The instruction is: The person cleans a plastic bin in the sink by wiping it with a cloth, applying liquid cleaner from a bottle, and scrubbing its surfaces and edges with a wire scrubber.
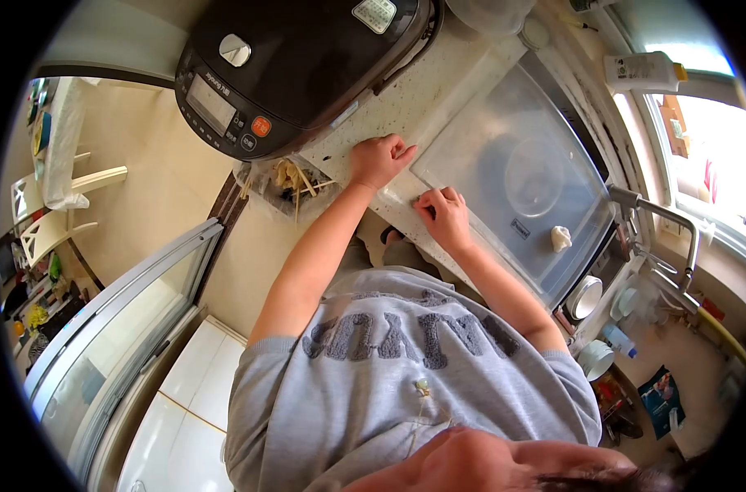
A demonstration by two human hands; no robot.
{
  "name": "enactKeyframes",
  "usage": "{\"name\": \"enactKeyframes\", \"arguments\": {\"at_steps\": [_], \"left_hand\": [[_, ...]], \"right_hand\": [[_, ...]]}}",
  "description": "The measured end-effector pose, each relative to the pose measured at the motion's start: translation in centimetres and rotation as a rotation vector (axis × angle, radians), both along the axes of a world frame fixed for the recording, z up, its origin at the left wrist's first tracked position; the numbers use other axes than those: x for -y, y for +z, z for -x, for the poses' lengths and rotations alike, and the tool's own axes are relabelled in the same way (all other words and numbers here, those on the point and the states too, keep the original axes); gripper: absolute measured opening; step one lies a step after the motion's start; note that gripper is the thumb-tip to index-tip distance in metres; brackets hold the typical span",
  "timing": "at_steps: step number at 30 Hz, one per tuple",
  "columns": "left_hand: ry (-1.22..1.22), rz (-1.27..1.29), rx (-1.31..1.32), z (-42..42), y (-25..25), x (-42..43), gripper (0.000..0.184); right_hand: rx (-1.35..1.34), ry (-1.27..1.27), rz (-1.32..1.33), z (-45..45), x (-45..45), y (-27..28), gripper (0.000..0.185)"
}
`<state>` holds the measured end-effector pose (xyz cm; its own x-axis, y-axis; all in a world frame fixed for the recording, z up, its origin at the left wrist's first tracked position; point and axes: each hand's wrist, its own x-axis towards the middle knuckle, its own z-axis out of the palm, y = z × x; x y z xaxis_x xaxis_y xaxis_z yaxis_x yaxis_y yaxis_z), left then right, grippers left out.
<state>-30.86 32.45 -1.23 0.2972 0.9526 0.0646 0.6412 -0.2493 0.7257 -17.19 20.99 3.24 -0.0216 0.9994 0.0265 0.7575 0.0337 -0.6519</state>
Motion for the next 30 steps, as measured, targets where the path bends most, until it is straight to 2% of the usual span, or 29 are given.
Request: {"name": "enactKeyframes", "arguments": {"at_steps": [2, 3, 6, 7, 11, 13, 16, 18, 22, 24, 26, 30], "left_hand": [[0.005, -0.014, -0.005, 0.0, 0.0, 0.4, 0.029], [0.018, -0.015, 0.003, 0.0, 0.2, 0.4, 0.028], [-0.001, 0.002, -0.017, 0.1, 0.5, 0.3, 0.028], [-0.001, -0.065, -0.022, 0.1, 0.2, 0.4, 0.028], [-0.014, -0.027, 0.003, -0.1, 0.1, 0.2, 0.028], [-0.001, -0.06, 0.012, -0.1, 0.6, 0.4, 0.027], [-0.014, -0.005, -0.014, 0.1, 0.7, 0.3, 0.028], [-0.026, -0.035, -0.035, 0.4, 0.4, 0.6, 0.028], [-0.007, -0.037, 0.023, -0.2, 0.3, 0.0, 0.029], [-0.012, -0.033, 0.026, 0.0, 0.5, 0.5, 0.029], [-0.014, 0.05, -0.003, 0.1, 0.6, 0.3, 0.028], [-0.018, -0.013, 0.008, 0.1, 0.3, 0.3, 0.028]], "right_hand": [[0.049, 0.0, -0.022, 1.2, -0.3, -0.1, 0.01], [-0.027, 0.005, -0.051, 2.4, -1.7, 0.1, 0.009], [-0.016, 0.021, -0.071, 2.9, -2.2, -0.4, 0.008], [-0.019, 0.03, 0.031, 1.7, -1.4, -0.3, 0.006], [0.024, 0.085, 0.129, -1.6, 1.2, 1.4, 0.006], [0.156, 0.138, 0.078, 0.4, 0.2, 1.2, 0.005], [0.075, 0.111, -0.017, 2.5, -1.7, 0.4, 0.004], [0.012, 0.091, 0.015, 0.7, -0.2, 0.8, 0.004], [0.082, 0.089, 0.034, -1.5, 2.5, 0.6, 0.007], [0.117, 0.095, 0.048, 0.9, 0.3, 0.2, 0.009], [-0.025, 0.056, -0.115, 3.0, -2.3, -0.3, 0.009], [-0.011, -0.056, -0.116, 2.4, -0.7, -0.3, 0.009]]}}
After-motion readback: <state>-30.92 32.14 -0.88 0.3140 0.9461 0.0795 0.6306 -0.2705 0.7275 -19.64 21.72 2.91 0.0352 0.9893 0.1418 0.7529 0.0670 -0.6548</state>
